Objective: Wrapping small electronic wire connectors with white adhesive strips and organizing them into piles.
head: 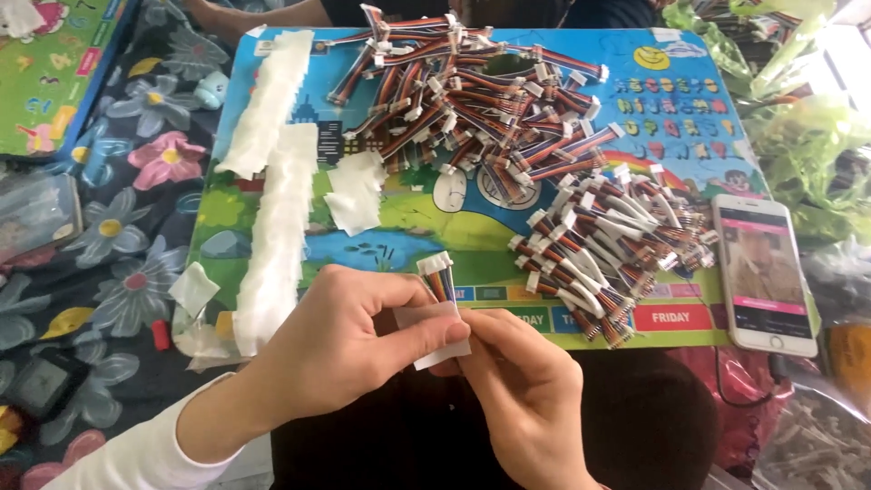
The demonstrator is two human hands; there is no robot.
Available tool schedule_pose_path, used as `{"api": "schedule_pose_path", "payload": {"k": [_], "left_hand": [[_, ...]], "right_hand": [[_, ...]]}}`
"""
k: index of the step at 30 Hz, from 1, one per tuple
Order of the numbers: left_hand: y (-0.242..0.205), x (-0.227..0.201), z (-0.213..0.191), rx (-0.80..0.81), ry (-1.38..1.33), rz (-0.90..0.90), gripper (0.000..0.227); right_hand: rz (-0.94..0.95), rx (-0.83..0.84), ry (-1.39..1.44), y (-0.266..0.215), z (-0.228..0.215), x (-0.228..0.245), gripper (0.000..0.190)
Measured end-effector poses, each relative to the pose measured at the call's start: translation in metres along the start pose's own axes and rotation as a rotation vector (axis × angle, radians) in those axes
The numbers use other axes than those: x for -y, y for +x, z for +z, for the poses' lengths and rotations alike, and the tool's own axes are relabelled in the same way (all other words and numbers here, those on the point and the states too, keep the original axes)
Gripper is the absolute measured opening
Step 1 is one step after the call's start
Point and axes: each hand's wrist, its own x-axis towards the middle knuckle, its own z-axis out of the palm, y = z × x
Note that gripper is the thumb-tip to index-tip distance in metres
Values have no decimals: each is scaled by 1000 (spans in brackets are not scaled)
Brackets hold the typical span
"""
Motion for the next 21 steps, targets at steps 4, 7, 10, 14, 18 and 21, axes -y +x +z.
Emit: {"api": "schedule_pose_path", "payload": {"k": [4,7,10,14,18,21], "left_hand": [[-2,-6,-2,-27,35,7,13],[-3,-7,0,-36,78,27,10],[-2,-4,2,-102,53,41,13],[4,13,0,-143,6,-45,34],[5,23,-18,246,-267,-330,55],[1,33,-28,550,-493,-249,74]], "right_hand": [[-42,68,-63,0,2,8,24],[-44,38,-89,1,-1,0,18],[219,-145,246,3,-4,-12,21],[137,-43,345,-2,-5,-10,14],[-120,-31,93,4,-11,-4,7],[-352,-121,-509,1,-5,7,12]]}}
